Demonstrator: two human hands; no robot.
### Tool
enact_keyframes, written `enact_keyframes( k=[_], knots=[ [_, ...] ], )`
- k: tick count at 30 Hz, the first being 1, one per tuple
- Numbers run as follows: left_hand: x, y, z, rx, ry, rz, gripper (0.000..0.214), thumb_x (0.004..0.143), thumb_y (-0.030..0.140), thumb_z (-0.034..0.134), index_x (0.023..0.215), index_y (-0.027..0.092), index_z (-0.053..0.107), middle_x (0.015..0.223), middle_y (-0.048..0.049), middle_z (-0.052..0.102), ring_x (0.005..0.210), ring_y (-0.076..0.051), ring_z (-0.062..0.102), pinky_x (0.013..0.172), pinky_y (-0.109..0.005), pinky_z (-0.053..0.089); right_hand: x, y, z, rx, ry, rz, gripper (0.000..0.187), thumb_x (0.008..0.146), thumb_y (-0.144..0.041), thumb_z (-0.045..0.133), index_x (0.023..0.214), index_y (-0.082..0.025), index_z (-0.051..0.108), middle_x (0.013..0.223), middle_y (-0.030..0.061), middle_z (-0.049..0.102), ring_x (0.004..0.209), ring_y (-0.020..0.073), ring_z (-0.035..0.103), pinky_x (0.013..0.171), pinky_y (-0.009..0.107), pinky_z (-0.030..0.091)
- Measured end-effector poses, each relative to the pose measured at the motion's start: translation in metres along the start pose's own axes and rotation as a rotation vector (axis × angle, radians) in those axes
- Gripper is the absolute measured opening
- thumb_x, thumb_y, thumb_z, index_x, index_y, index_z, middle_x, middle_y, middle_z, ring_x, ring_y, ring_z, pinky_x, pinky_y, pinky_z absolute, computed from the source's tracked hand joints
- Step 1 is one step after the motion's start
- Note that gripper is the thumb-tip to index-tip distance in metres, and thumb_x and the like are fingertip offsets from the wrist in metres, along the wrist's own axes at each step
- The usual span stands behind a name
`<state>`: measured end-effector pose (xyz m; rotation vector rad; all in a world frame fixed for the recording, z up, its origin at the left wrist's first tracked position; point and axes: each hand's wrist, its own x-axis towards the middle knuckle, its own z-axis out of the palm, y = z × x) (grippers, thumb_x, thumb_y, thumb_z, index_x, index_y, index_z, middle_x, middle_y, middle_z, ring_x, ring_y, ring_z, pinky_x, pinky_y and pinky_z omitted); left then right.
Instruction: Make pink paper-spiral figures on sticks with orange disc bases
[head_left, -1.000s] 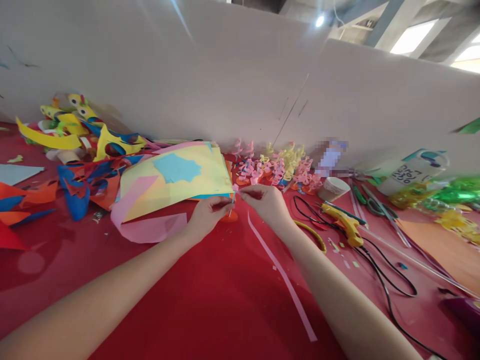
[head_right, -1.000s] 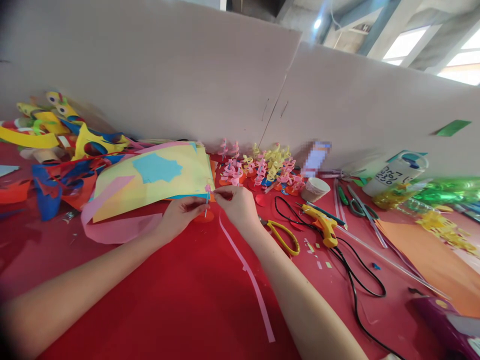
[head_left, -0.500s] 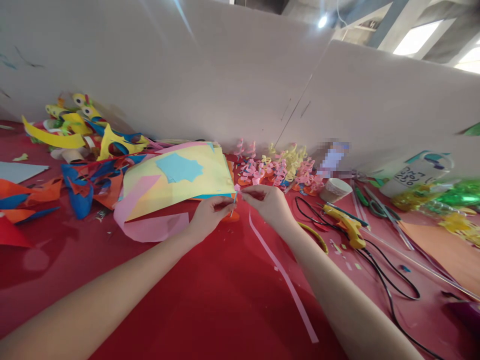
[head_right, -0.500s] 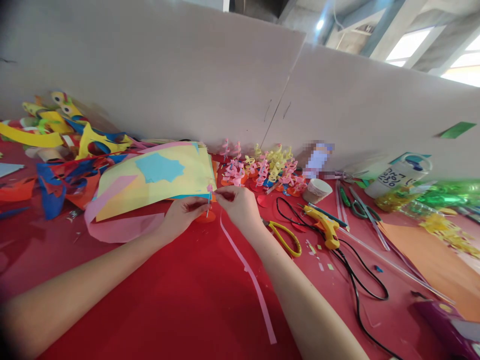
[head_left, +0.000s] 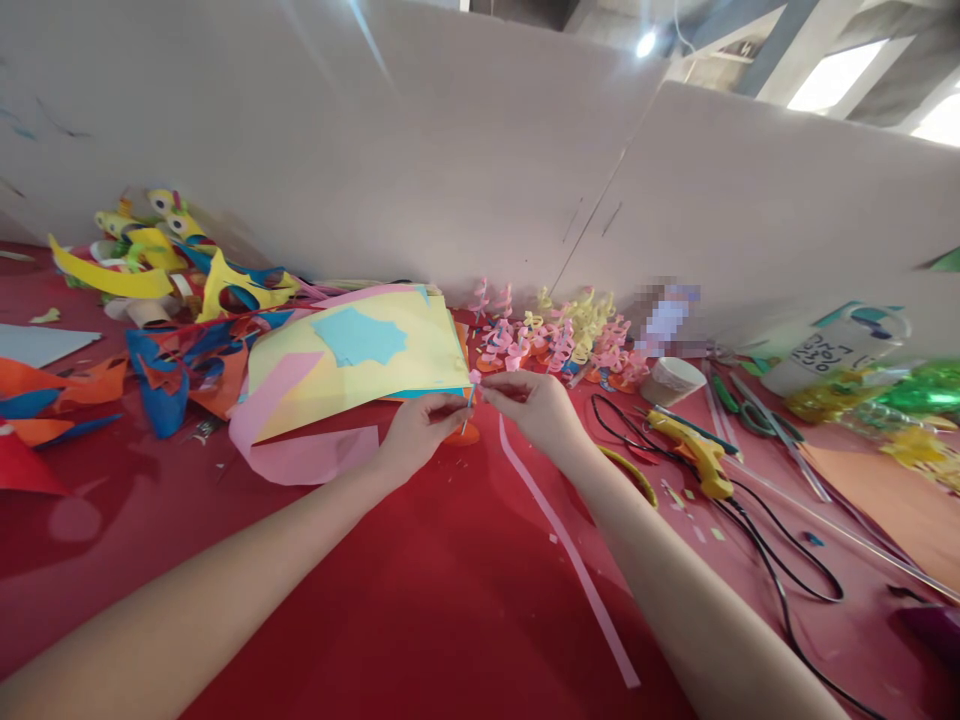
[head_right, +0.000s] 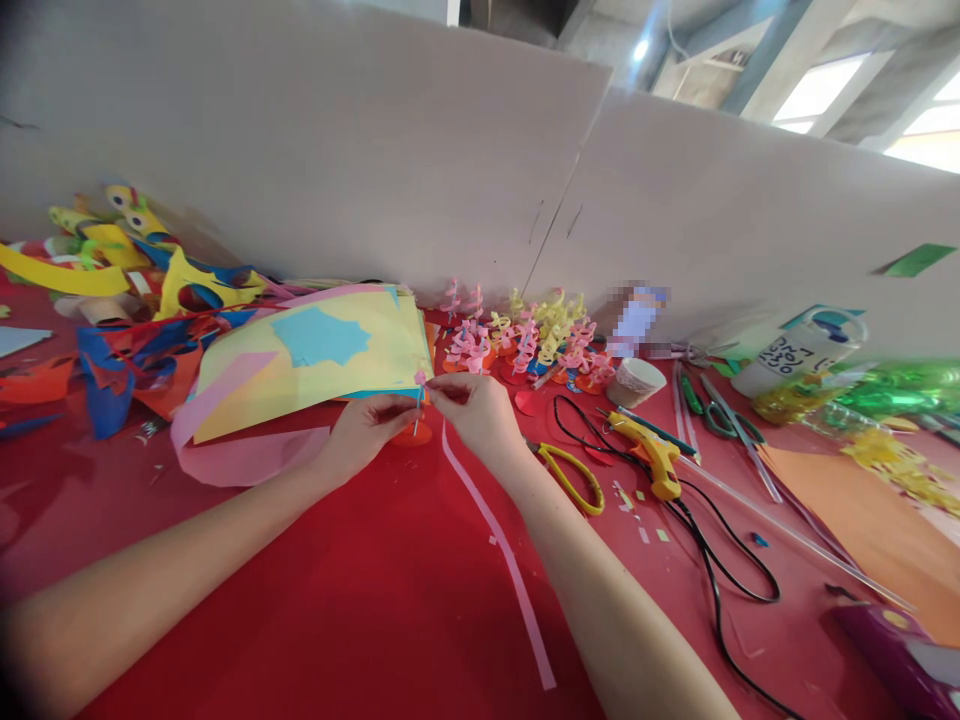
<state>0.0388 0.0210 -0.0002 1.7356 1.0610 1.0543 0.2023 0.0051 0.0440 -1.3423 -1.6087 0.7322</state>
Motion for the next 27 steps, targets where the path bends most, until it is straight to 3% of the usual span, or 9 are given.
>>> enact_keyframes(
  k=[17,27],
  knots=[
    [0.000,-0.002,0.000,0.043,0.019,0.006,0.020,0.075,0.035,0.059,0.078,0.019,0.070,0.080,-0.0024,0.072,0.078,-0.020,0.064,0.071,-0.029,0.047,0.007,0.015,0.006,0.208,-0.031,0.040,0.017,0.067,-0.026,0.067,0.081,-0.018,0.066,0.079,0.0024,0.071,0.075,0.0150,0.066,0.076,0.030,0.049],
    [0.000,-0.003,0.000,0.021,-0.005,0.003,0.021,0.074,0.036,0.060,0.079,0.018,0.070,0.080,-0.0036,0.072,0.076,-0.020,0.064,0.070,-0.029,0.048,0.005,0.016,0.013,0.289,-0.037,-0.013,0.018,0.063,-0.031,0.067,0.073,-0.018,0.059,0.071,-0.0006,0.063,0.069,0.0130,0.060,0.071,0.028,0.048]
  ],
)
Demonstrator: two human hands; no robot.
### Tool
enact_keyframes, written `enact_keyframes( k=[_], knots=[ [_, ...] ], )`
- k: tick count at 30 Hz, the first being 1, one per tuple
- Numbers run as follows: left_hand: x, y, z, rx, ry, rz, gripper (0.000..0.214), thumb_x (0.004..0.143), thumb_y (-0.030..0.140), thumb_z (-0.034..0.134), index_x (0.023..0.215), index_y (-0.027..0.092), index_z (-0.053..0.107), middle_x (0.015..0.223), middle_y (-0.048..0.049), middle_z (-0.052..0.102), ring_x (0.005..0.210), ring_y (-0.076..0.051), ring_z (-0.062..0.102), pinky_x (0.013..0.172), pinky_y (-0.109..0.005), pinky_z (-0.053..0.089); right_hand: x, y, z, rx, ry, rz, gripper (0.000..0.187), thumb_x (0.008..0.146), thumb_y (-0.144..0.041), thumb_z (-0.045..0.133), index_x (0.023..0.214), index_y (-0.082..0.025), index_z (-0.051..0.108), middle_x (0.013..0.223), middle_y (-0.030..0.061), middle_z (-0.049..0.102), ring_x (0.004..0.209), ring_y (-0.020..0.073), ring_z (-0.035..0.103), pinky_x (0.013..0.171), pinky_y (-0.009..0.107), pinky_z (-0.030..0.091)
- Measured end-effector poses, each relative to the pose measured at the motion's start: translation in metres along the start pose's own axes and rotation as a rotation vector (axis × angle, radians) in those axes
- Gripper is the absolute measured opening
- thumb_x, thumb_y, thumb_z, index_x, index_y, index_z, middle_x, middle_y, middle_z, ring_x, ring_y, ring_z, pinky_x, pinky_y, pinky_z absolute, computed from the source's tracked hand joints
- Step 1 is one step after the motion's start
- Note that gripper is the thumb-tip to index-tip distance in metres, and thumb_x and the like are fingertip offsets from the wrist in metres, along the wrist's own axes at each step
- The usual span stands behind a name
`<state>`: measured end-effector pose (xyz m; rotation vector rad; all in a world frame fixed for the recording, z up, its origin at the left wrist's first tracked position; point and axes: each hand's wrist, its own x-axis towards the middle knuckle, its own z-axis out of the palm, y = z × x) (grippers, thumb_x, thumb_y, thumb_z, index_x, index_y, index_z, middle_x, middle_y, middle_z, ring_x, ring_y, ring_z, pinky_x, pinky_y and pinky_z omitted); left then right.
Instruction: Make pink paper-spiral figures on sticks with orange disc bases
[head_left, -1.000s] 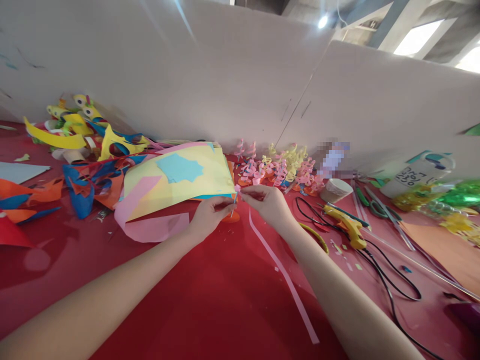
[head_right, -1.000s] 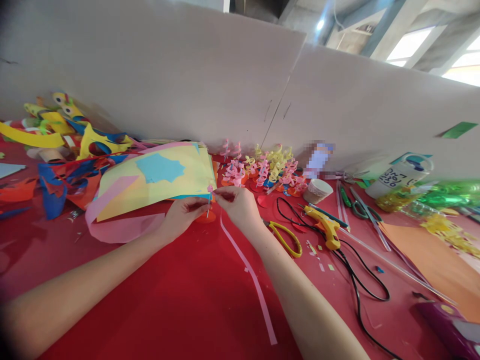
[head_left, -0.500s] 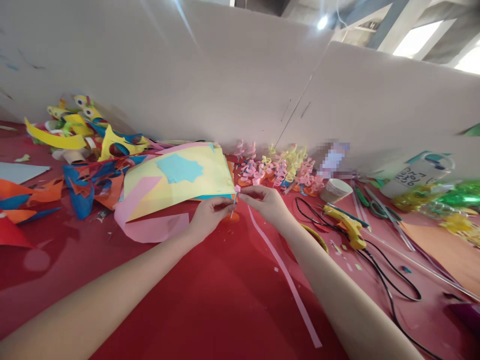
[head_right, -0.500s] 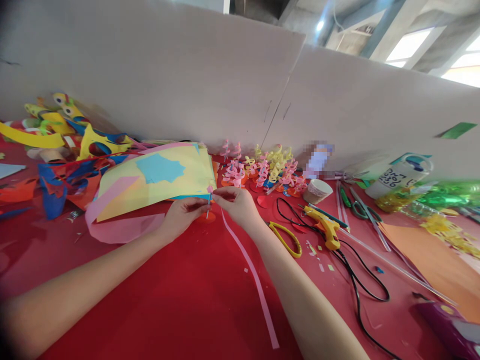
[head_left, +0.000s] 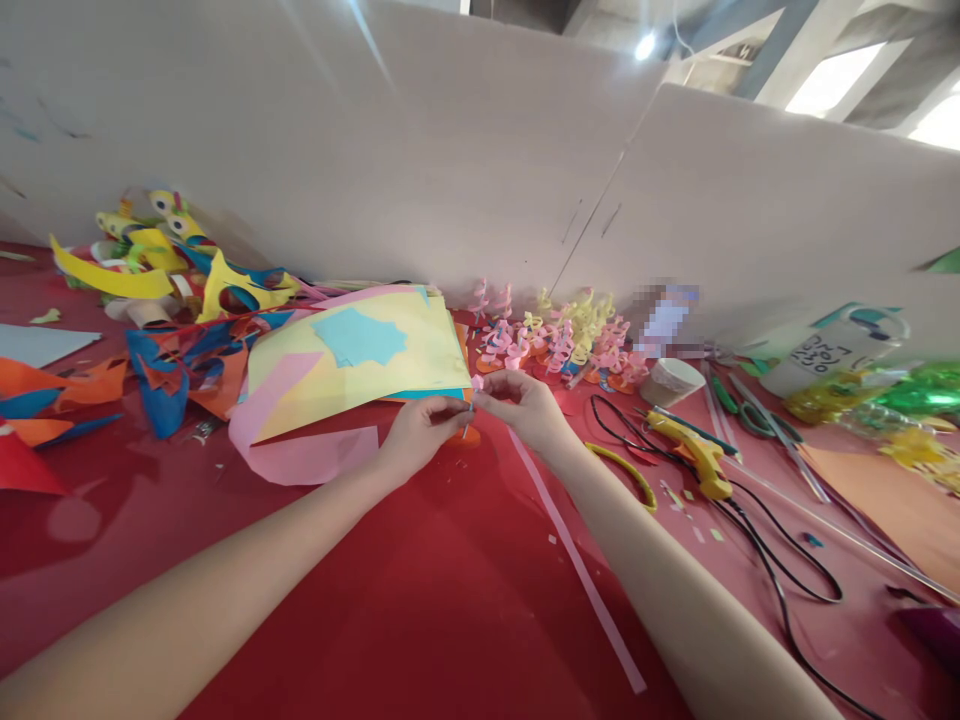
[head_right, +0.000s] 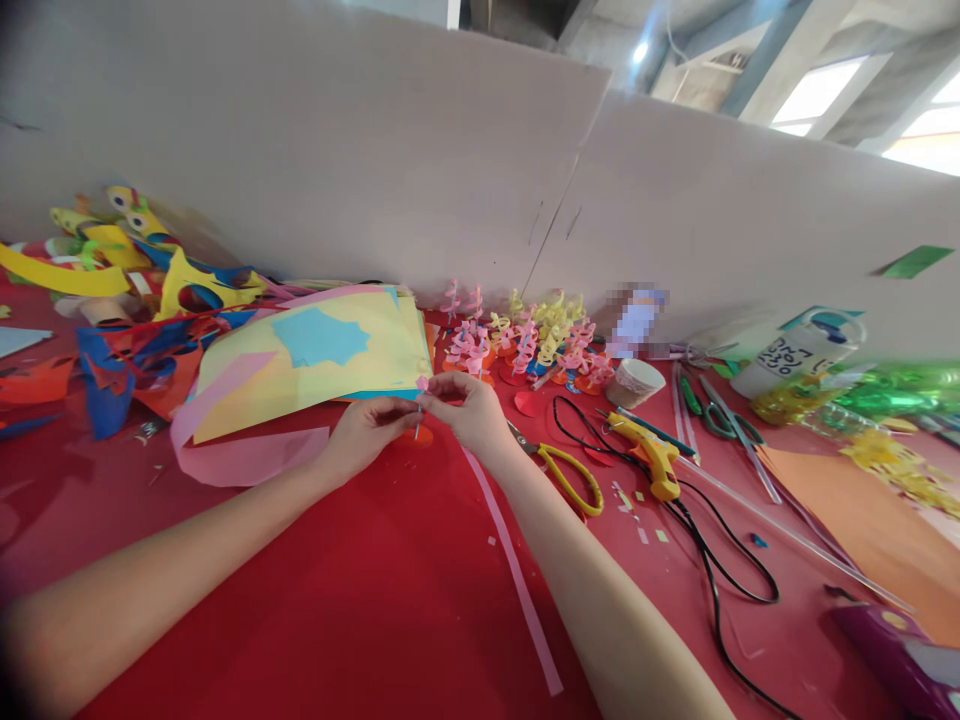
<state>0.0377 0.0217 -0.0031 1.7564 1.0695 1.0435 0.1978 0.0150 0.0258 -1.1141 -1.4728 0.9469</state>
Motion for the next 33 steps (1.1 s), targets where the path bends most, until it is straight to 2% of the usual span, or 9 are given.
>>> enact_keyframes(
  k=[8,14,20,27,33],
  knots=[
    [0.000,0.000,0.000,-0.024,-0.028,0.015,0.022,0.074,0.035,0.060,0.082,0.017,0.071,0.083,-0.0051,0.073,0.078,-0.021,0.065,0.073,-0.030,0.048,-0.001,0.003,0.003,0.085,-0.036,0.018,0.019,0.066,-0.032,0.065,0.071,-0.018,0.055,0.067,-0.0033,0.055,0.063,0.0102,0.054,0.066,0.025,0.045],
    [0.002,-0.003,0.000,0.006,-0.039,0.045,0.022,0.076,0.036,0.059,0.079,0.017,0.070,0.080,-0.0032,0.072,0.076,-0.019,0.064,0.071,-0.028,0.048,0.001,0.008,0.004,0.159,-0.027,0.081,0.024,0.061,-0.032,0.069,0.075,-0.017,0.057,0.070,-0.0021,0.058,0.065,0.0110,0.055,0.068,0.027,0.044],
    [0.001,-0.001,-0.001,0.019,-0.037,0.044,0.020,0.076,0.034,0.059,0.076,0.017,0.069,0.077,-0.0021,0.072,0.074,-0.019,0.064,0.069,-0.028,0.047,0.000,0.007,0.006,0.074,-0.008,0.021,0.021,0.064,-0.033,0.067,0.072,-0.017,0.057,0.067,-0.0022,0.058,0.064,0.0118,0.054,0.066,0.027,0.044],
    [0.000,0.003,-0.002,0.027,-0.036,0.001,0.020,0.076,0.034,0.059,0.078,0.018,0.070,0.080,-0.0022,0.073,0.076,-0.019,0.064,0.069,-0.027,0.047,-0.004,0.001,0.013,-0.071,0.090,-0.005,0.016,0.068,-0.031,0.061,0.074,-0.017,0.058,0.071,0.0004,0.061,0.069,0.0139,0.056,0.066,0.026,0.045],
    [0.001,0.000,-0.003,0.022,-0.041,0.013,0.022,0.077,0.037,0.058,0.080,0.018,0.070,0.081,-0.0022,0.072,0.078,-0.020,0.064,0.071,-0.027,0.047,-0.006,-0.002,0.014,-0.083,0.083,-0.001,0.017,0.069,-0.032,0.059,0.075,-0.017,0.056,0.072,0.0014,0.060,0.071,0.0147,0.056,0.063,0.025,0.044]
  ],
)
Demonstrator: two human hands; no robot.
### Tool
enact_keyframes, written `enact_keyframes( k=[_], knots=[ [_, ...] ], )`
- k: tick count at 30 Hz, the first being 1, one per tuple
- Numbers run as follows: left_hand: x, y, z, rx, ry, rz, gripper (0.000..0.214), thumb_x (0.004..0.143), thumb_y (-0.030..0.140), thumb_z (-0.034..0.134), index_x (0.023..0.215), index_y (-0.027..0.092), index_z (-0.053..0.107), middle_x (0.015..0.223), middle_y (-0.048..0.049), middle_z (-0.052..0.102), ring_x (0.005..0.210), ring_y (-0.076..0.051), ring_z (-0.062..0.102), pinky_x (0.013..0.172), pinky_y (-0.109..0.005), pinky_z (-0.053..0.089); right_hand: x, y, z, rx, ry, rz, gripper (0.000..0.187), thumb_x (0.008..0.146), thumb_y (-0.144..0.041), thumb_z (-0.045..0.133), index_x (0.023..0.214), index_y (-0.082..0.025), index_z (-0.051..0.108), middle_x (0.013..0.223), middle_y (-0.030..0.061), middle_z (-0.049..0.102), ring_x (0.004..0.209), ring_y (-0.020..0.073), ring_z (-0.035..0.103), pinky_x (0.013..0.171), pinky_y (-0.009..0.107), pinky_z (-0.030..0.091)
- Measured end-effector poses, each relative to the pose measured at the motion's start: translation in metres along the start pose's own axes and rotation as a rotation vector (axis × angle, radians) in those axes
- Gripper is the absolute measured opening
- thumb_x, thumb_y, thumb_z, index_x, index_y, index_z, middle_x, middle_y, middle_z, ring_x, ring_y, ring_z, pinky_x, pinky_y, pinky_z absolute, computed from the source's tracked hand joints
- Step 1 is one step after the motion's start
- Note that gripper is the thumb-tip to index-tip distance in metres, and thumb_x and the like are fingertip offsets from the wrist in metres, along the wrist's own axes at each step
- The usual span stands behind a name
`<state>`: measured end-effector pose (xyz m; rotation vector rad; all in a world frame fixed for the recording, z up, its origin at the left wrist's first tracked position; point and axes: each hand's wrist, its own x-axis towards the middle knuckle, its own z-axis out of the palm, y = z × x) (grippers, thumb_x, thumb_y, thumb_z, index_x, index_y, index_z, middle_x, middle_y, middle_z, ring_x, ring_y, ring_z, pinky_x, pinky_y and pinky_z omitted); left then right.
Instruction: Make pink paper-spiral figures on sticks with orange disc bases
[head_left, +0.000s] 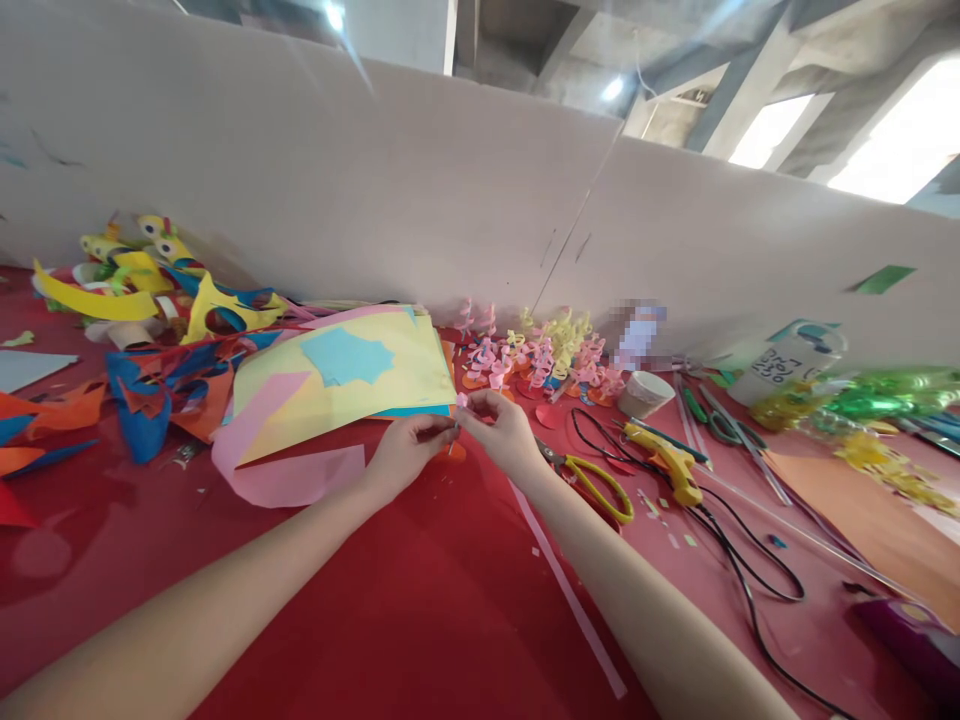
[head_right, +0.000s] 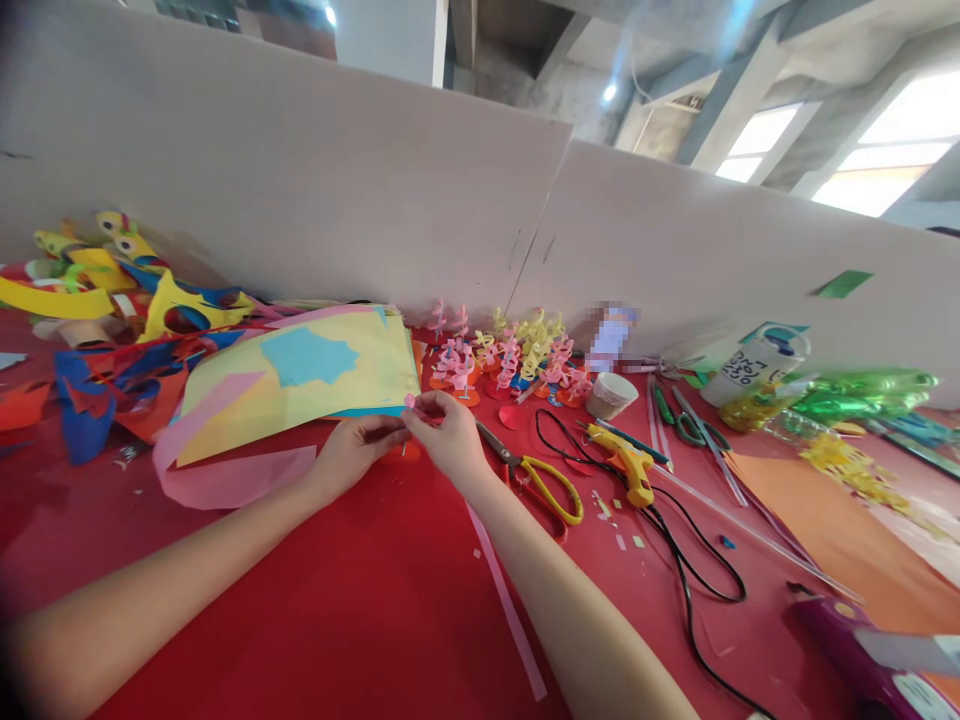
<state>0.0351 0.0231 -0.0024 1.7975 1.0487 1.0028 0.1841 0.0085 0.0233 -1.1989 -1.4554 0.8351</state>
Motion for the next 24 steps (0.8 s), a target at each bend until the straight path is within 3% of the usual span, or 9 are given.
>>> enact_keyframes(
  k=[13,17,20,24],
  knots=[
    [0.001,-0.001,0.000,0.027,0.029,0.005,0.021,0.076,0.035,0.057,0.079,0.018,0.069,0.081,-0.0027,0.073,0.077,-0.020,0.065,0.070,-0.027,0.047,0.005,0.009,-0.005,0.104,-0.116,0.012,0.024,0.067,-0.035,0.064,0.082,-0.018,0.057,0.080,0.0027,0.063,0.079,0.0172,0.060,0.078,0.032,0.047],
    [0.001,-0.001,0.000,0.055,0.046,0.004,0.021,0.076,0.035,0.057,0.080,0.018,0.068,0.082,-0.0028,0.072,0.079,-0.021,0.065,0.072,-0.028,0.047,0.006,0.008,-0.023,0.135,-0.255,0.166,0.040,0.074,-0.036,0.058,0.109,-0.020,0.050,0.089,0.0047,0.065,0.086,0.0177,0.062,0.079,0.033,0.048],
    [0.001,-0.002,0.000,0.053,0.071,-0.001,0.023,0.077,0.037,0.056,0.081,0.018,0.067,0.084,-0.0037,0.072,0.081,-0.021,0.064,0.073,-0.029,0.048,-0.005,0.007,-0.045,0.044,-0.296,0.234,0.028,0.084,-0.033,0.042,0.110,-0.022,0.043,0.088,0.0050,0.064,0.079,0.0166,0.064,0.072,0.033,0.050],
    [0.001,-0.006,0.000,0.020,0.049,0.009,0.025,0.079,0.040,0.054,0.084,0.018,0.066,0.086,-0.0045,0.072,0.083,-0.021,0.065,0.076,-0.030,0.049,-0.037,0.000,-0.070,-0.283,-0.398,-0.001,0.021,0.084,-0.017,0.041,0.104,-0.021,0.046,0.097,0.0057,0.063,0.089,0.0167,0.062,0.079,0.033,0.048]
  ],
)
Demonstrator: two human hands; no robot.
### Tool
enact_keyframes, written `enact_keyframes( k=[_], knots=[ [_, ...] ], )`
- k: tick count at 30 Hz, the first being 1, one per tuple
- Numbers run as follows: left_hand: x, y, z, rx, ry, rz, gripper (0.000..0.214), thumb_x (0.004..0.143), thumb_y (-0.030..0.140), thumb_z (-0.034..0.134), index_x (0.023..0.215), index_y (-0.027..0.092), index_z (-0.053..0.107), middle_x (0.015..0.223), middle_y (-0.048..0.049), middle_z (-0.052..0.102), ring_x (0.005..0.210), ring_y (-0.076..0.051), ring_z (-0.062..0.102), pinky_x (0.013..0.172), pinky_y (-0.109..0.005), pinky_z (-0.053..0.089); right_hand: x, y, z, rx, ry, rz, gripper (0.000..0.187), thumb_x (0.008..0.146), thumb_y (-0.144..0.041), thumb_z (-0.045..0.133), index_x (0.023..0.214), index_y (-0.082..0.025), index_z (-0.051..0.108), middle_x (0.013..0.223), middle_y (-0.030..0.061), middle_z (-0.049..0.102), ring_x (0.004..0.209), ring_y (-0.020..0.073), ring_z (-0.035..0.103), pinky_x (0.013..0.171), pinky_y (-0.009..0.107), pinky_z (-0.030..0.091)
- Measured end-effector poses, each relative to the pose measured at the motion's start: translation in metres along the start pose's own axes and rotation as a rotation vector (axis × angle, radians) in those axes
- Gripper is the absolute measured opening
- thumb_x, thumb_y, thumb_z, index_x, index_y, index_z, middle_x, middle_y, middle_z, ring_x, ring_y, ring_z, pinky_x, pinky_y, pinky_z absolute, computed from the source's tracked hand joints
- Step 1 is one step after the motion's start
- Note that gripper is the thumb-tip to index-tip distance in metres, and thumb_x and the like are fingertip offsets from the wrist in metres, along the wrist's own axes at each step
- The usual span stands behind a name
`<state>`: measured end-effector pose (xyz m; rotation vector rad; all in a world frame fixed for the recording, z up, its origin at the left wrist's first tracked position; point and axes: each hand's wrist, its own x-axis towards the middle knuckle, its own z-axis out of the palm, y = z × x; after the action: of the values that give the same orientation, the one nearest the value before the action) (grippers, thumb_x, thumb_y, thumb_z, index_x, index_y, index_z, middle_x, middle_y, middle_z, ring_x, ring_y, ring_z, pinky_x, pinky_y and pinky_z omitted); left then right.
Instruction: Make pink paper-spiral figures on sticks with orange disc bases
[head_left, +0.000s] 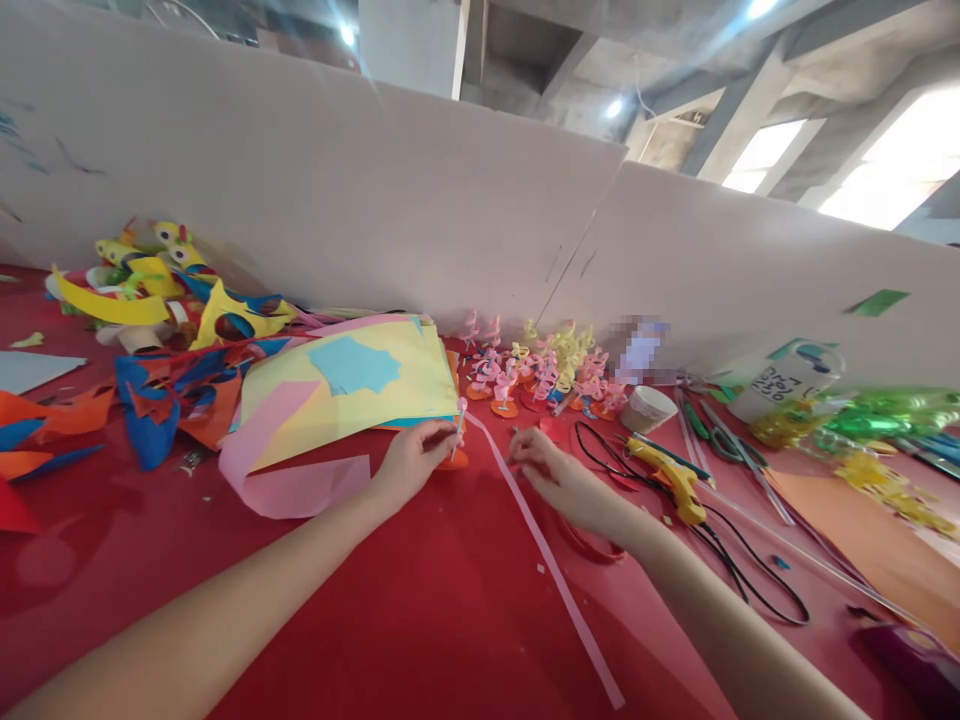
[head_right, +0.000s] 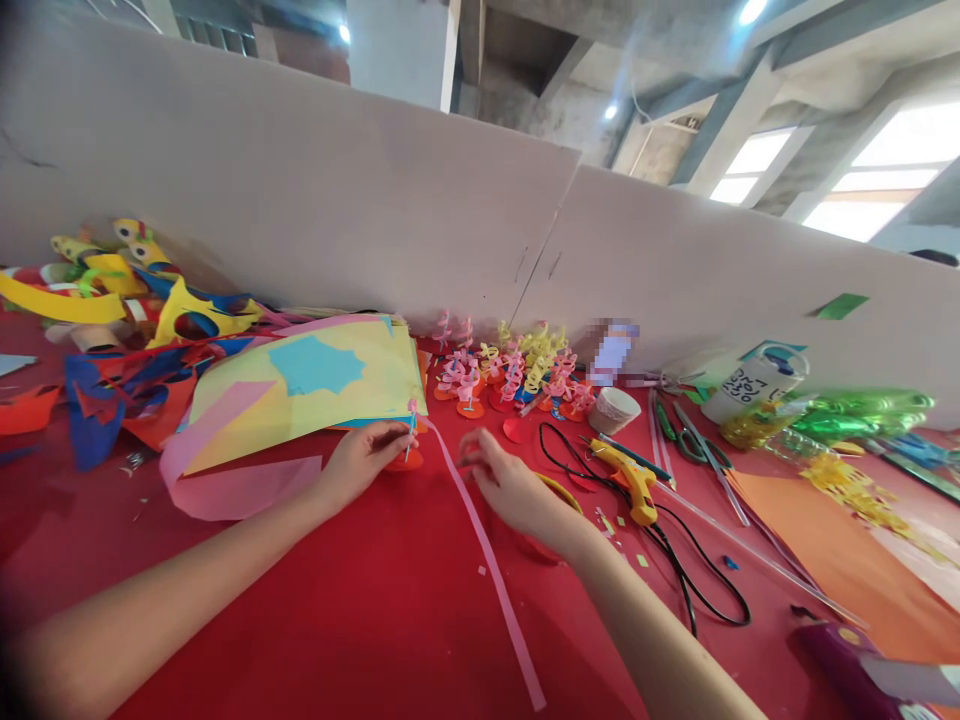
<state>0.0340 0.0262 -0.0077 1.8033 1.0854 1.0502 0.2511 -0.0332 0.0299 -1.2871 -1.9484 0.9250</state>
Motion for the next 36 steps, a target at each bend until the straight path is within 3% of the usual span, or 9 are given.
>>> enact_keyframes(
  k=[3,7,12,16,20,23,26,32,36],
  knots=[
    [0.000,-0.003,0.000,-0.036,-0.013,0.011,0.024,0.079,0.039,0.054,0.084,0.019,0.065,0.084,-0.0044,0.072,0.083,-0.021,0.066,0.078,-0.031,0.049,-0.023,-0.007,0.000,-0.290,-0.081,-0.096,0.027,0.085,-0.012,0.040,0.105,-0.023,0.055,0.105,0.0059,0.064,0.097,0.0174,0.060,0.083,0.031,0.046],
    [-0.001,-0.006,0.003,-0.040,-0.017,0.006,0.021,0.076,0.036,0.058,0.086,0.018,0.066,0.087,-0.0053,0.072,0.084,-0.022,0.066,0.077,-0.032,0.051,-0.031,-0.018,0.006,-0.609,-0.095,-0.262,0.024,0.088,-0.014,0.043,0.100,-0.022,0.063,0.092,0.0066,0.068,0.087,0.0184,0.063,0.076,0.028,0.047],
    [-0.004,-0.002,0.005,-0.006,-0.050,0.029,0.020,0.075,0.033,0.059,0.085,0.018,0.067,0.091,-0.0055,0.072,0.086,-0.022,0.065,0.078,-0.032,0.051,-0.016,-0.055,0.017,-0.858,-0.189,-0.429,0.017,0.087,-0.017,0.048,0.086,-0.020,0.066,0.070,0.0028,0.064,0.066,0.0148,0.058,0.057,0.024,0.042],
    [-0.006,0.005,0.004,0.054,-0.095,0.142,0.011,0.075,0.023,0.057,0.075,0.017,0.066,0.080,-0.0030,0.070,0.076,-0.020,0.064,0.069,-0.030,0.049,0.009,-0.090,0.028,-0.932,-0.142,-0.436,0.014,0.082,-0.020,0.058,0.071,-0.020,0.067,0.078,0.0041,0.064,0.073,0.0161,0.056,0.051,0.023,0.035],
    [-0.008,0.011,0.004,0.079,-0.117,0.193,0.016,0.075,0.020,0.057,0.060,0.017,0.063,0.068,-0.0014,0.066,0.070,-0.020,0.060,0.064,-0.029,0.047,0.044,-0.105,0.028,-0.869,-0.102,-0.271,0.013,0.078,-0.018,0.059,0.070,-0.021,0.069,0.072,0.0035,0.065,0.069,0.0167,0.058,0.050,0.024,0.032],
    [-0.010,0.013,0.003,0.126,-0.152,0.266,0.019,0.080,0.027,0.056,0.066,0.019,0.066,0.073,-0.0024,0.068,0.080,-0.021,0.059,0.075,-0.032,0.045,0.068,-0.102,0.015,-0.718,0.012,-0.046,0.016,0.072,-0.013,0.059,0.082,-0.023,0.067,0.063,-0.0002,0.065,0.058,0.0152,0.057,0.048,0.024,0.031],
    [-0.011,0.012,0.003,0.151,-0.152,0.336,0.019,0.083,0.033,0.055,0.080,0.023,0.070,0.081,-0.0039,0.070,0.095,-0.022,0.055,0.085,-0.034,0.042,0.082,-0.087,-0.003,-0.558,0.063,-0.002,0.031,0.066,-0.007,0.058,0.093,-0.021,0.061,0.055,-0.0044,0.061,0.051,0.0134,0.054,0.048,0.022,0.032],
    [-0.010,0.010,0.005,0.156,-0.110,0.314,0.018,0.082,0.032,0.056,0.084,0.024,0.072,0.079,-0.0047,0.067,0.091,-0.021,0.056,0.081,-0.032,0.045,0.081,-0.043,-0.022,-0.173,-0.033,0.147,0.011,0.067,-0.012,0.057,0.075,-0.016,0.065,0.045,-0.0067,0.052,0.046,0.0101,0.050,0.049,0.021,0.035],
    [-0.008,0.010,0.004,0.152,-0.126,0.365,0.017,0.082,0.031,0.056,0.084,0.025,0.072,0.079,-0.0035,0.071,0.090,-0.021,0.058,0.083,-0.033,0.044,0.073,-0.022,-0.014,0.068,-0.043,0.194,0.033,0.066,-0.014,0.059,0.099,-0.017,0.059,0.045,-0.0092,0.053,0.042,0.0093,0.050,0.046,0.019,0.036]
  ],
)
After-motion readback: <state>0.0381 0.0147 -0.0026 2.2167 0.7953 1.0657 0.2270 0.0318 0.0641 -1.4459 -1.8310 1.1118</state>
